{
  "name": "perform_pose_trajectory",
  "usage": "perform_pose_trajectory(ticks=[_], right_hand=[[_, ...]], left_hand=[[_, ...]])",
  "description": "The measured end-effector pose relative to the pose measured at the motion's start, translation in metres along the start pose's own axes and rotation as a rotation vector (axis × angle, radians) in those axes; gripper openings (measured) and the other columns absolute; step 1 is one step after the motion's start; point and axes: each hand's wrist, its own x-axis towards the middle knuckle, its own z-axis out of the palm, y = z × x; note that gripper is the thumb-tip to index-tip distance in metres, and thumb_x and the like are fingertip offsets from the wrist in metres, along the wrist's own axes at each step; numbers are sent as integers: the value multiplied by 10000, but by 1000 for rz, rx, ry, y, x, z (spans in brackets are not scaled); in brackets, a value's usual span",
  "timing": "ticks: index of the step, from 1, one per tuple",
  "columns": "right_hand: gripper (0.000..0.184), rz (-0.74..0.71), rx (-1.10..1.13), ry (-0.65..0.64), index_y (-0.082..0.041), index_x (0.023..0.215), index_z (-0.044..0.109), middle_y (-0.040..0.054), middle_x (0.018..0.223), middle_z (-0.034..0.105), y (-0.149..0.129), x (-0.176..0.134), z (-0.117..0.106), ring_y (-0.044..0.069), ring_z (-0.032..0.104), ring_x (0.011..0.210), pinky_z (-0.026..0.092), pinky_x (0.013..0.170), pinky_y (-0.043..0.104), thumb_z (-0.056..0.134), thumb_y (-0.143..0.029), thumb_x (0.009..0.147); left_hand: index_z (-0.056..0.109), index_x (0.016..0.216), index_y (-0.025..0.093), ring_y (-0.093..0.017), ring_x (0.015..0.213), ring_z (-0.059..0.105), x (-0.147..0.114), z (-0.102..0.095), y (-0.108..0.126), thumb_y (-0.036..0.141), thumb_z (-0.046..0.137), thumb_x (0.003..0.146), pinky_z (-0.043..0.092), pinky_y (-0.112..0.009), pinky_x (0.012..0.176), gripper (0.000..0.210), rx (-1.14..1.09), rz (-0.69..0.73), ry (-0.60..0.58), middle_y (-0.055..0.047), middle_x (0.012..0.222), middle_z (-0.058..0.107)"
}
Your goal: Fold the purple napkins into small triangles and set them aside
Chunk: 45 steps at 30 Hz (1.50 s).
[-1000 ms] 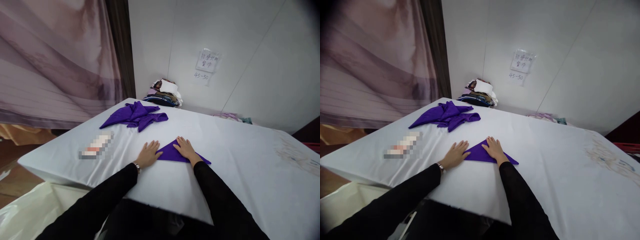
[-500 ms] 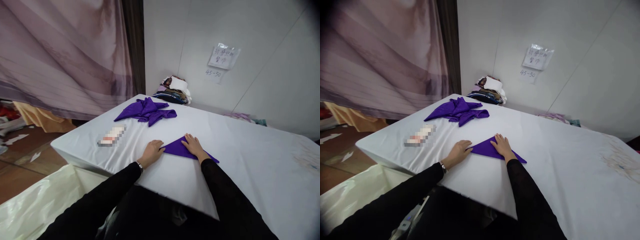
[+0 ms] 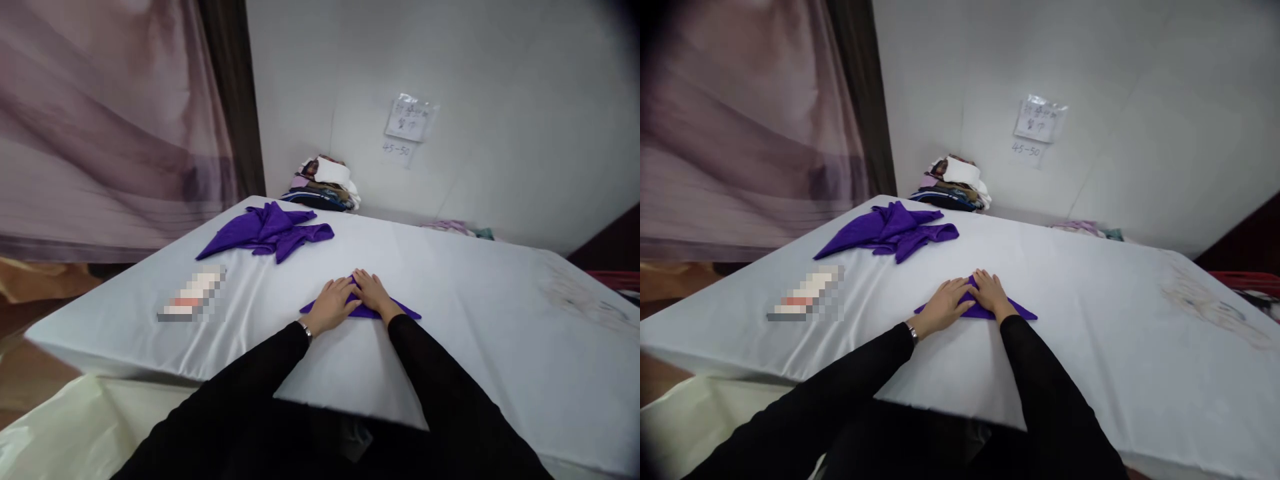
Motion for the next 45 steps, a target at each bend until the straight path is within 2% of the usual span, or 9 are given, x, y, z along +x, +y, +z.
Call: perform_pose_trajectory(ticks=[5,11,17,25,28,33,36,41,45], right_hand=[[543,10,25,41,-182,1420,253,52,1498,228,-3,0,-3,195,154,1376,119,1090,446,226,-401,924],[563,34,67,99,-180,1432,212,69,1499,225,2,-2,-7,205,164,1374,145,1089,420,249,-422,925],[600,170,73,81,-218,1424,242,61,1495,237,46,-39,-18,205,160,1377,116,1093,428,223,-536,916],[558,402,153,178,-187,1396,318,66,1463,315,105,-112,-24,191,236,1355,155,1090,402,168,-461,934],[609,510,217,239,-156,1412,281,88,1464,308,93,-113,-27,202,248,1351,185,1086,399,109,-482,928],[601,138,125,181,-207,1407,296,50,1484,266,29,-91,-21,196,161,1378,74,1106,427,214,-535,910],[612,82,72,129,-202,1412,286,63,1487,255,4,-82,-12,208,159,1378,64,1102,439,235,-543,906],[599,175,28,155,-196,1411,287,87,1471,291,3,-81,-1,228,196,1367,84,1091,470,238,-526,914],[599,176,33,180,-204,1411,287,78,1469,298,6,-83,0,224,222,1358,121,1088,459,233,-533,914]], left_hand=[[269,1403,153,-265,1357,226,18,33,-1,583,401,841,160,-470,1096,720,92,-75,-174,-134,1469,290],[310,1386,95,-273,1356,224,16,40,-11,630,292,851,138,-461,1097,756,165,-83,-184,-160,1450,319],[345,1373,123,-264,1367,195,18,39,-9,646,258,851,122,-452,1098,743,171,-78,-204,-134,1454,322],[335,1380,118,-256,1376,168,19,35,-6,667,259,838,118,-449,1101,775,139,-118,-251,-124,1481,257],[349,1374,134,-259,1375,171,19,34,-4,664,277,835,121,-452,1102,759,136,-128,-250,-122,1480,262],[351,1368,131,-258,1374,176,18,33,-2,626,304,850,133,-456,1098,718,127,-141,-254,-131,1476,269],[373,1351,141,-248,1365,210,20,31,-4,574,310,875,162,-437,1093,647,79,-166,-236,-121,1467,298],[499,1237,159,-201,1183,475,29,23,-13,388,403,891,341,-313,990,425,39,-234,-77,-95,1273,548],[590,1107,158,-238,1060,527,37,22,-14,318,483,849,394,-347,909,322,74,-305,-19,-101,1097,623]])
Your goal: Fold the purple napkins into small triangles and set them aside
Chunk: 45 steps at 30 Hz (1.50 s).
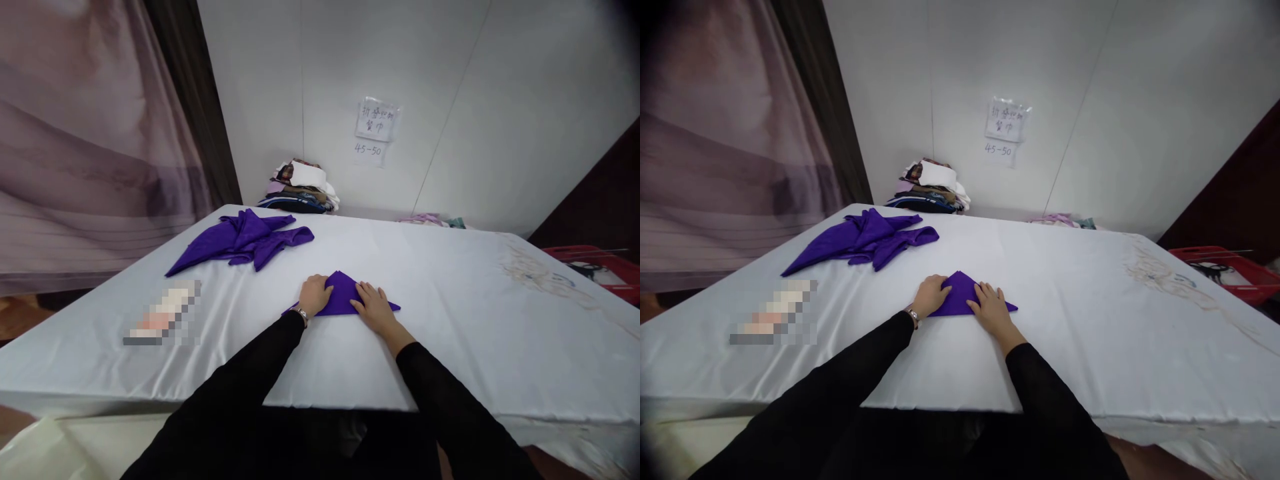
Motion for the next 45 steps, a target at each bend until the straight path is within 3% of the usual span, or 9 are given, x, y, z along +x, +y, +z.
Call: perform_pose_trajectory(ticks=[4,11,19,30,45], right_hand=[[594,0,18,10,-212,1413,285,84,1461,316,-1,0,0,224,253,1345,160,1078,443,246,-530,913],[567,-14,67,30,-225,1419,263,85,1444,347,0,0,-2,219,286,1329,189,1070,445,275,-492,919],[562,-34,102,46,-209,1415,271,86,1431,369,1,-2,-3,216,297,1323,206,1071,441,269,-482,923],[564,-34,84,65,-205,1415,265,85,1431,367,4,-2,1,215,300,1322,210,1071,424,267,-479,921],[549,-30,99,93,-215,1409,279,91,1415,391,6,-1,5,229,328,1306,229,1060,445,322,-447,913]], left_hand=[[638,992,170,-260,1018,522,5,5,3,327,535,819,400,-370,869,255,38,-69,51,-101,1026,624],[615,968,193,-233,982,521,8,14,1,293,567,802,384,-357,836,199,-9,-128,110,-68,974,624],[603,925,200,-214,952,514,4,11,2,226,548,806,371,-344,839,133,-48,-82,170,-47,930,612],[607,1024,197,-234,968,500,1,11,4,238,515,830,348,-370,863,219,-17,-25,161,-67,956,608],[636,845,208,-206,956,507,1,14,2,165,543,792,378,-348,833,116,-119,57,233,-41,915,617]])
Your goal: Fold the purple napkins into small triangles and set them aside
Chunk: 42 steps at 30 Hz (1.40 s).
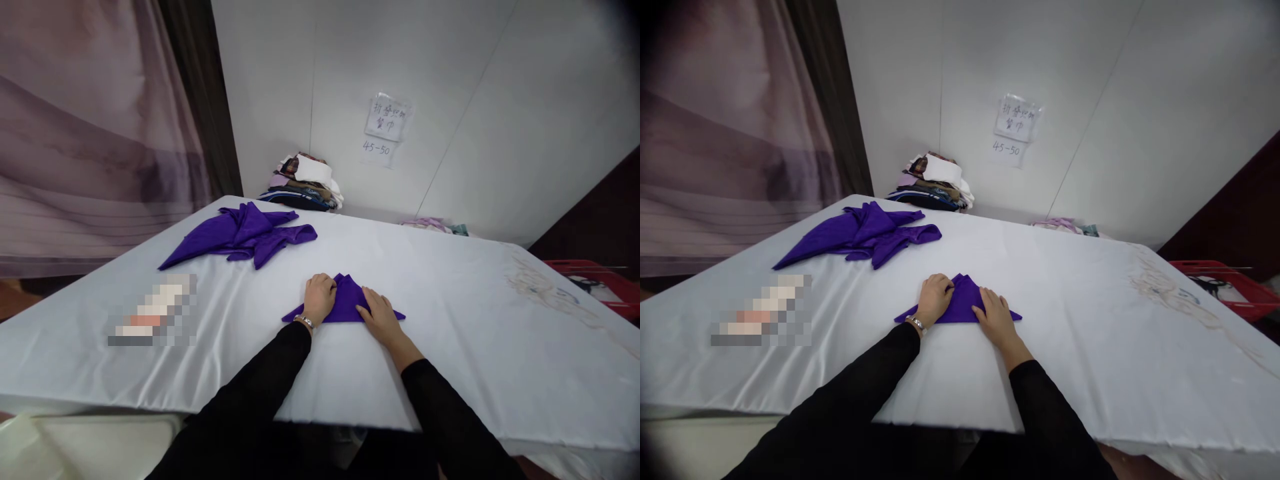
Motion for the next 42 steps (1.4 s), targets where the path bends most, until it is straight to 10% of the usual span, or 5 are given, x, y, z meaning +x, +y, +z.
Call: perform_pose_trajectory(ticks=[7,42], right_hand=[[550,2,-22,-3,-209,1411,272,87,1417,389,1,-1,1,223,324,1308,231,1063,430,317,-441,915],[527,40,-71,-136,-191,1360,388,78,1467,302,-11,1,-4,209,228,1359,161,1089,447,294,-464,920]], left_hand=[[564,1119,199,-207,1052,498,0,1,-1,179,550,800,338,-355,948,320,-1,33,-55,-41,1051,639],[542,1174,163,-239,1073,498,1,0,-1,189,493,811,361,-371,923,367,44,-186,-55,-93,1133,613]])
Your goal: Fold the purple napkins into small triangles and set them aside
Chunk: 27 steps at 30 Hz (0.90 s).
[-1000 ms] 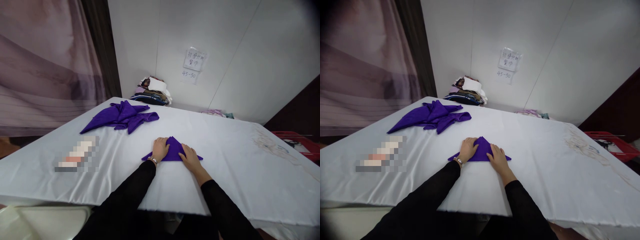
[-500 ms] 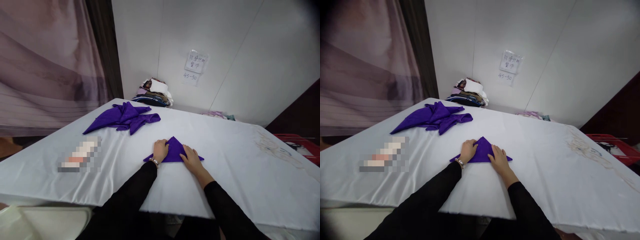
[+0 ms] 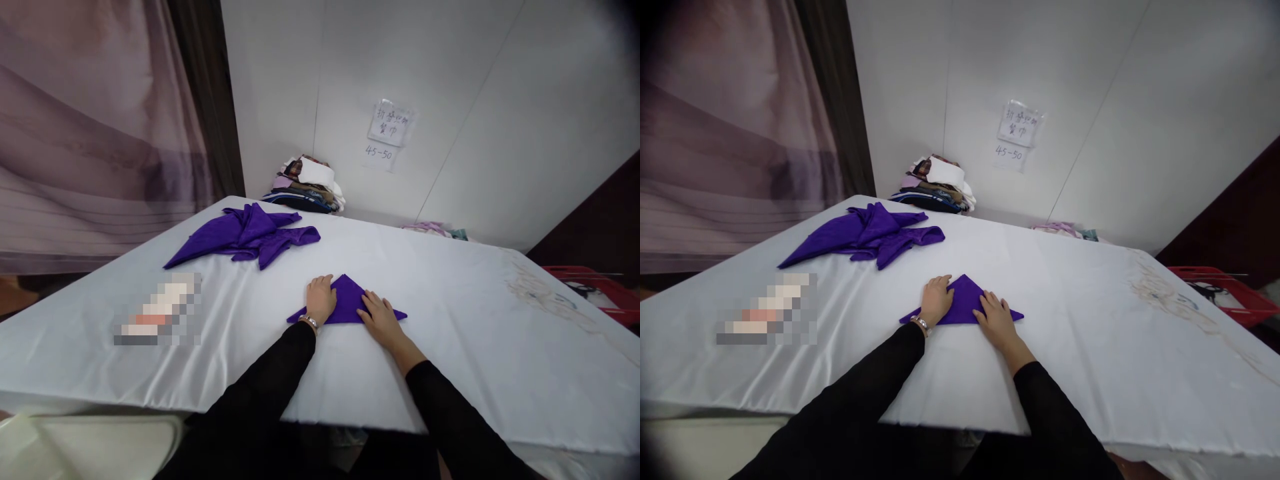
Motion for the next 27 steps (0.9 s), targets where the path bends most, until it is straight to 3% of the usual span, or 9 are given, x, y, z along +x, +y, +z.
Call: perform_pose_trajectory(ticks=[6,9,14,20,27], right_hand=[[547,-63,-23,49,-187,1373,367,83,1469,295,-8,8,-6,215,196,1369,107,1099,457,258,-484,926],[551,-140,-25,46,-175,1382,350,81,1469,297,-17,18,-6,208,188,1371,104,1103,439,240,-473,932],[565,-208,-7,-36,-169,1400,314,77,1478,276,-26,38,0,201,169,1376,108,1102,447,223,-477,935],[587,-217,5,-103,-212,1415,278,59,1489,245,-19,48,5,190,154,1380,114,1101,446,203,-527,925],[640,-208,-16,-96,-220,1431,228,51,1499,212,4,32,-2,194,133,1385,92,1105,451,210,-582,903]], left_hand=[[513,1217,216,-220,1228,395,-5,-1,5,149,379,870,273,-411,1028,378,68,287,-7,-57,1286,534],[514,1222,199,-228,1289,337,-10,1,5,205,355,901,228,-430,1065,359,120,405,-79,-60,1339,494],[455,1288,145,-252,1303,335,-13,9,0,250,344,909,259,-428,1054,409,203,317,-209,-103,1394,429],[405,1337,141,-252,1336,279,-12,17,-5,255,328,910,228,-434,1074,449,214,299,-213,-106,1429,377],[420,1322,126,-252,1327,297,-12,15,-2,300,309,926,230,-444,1073,447,210,298,-180,-123,1413,397]])
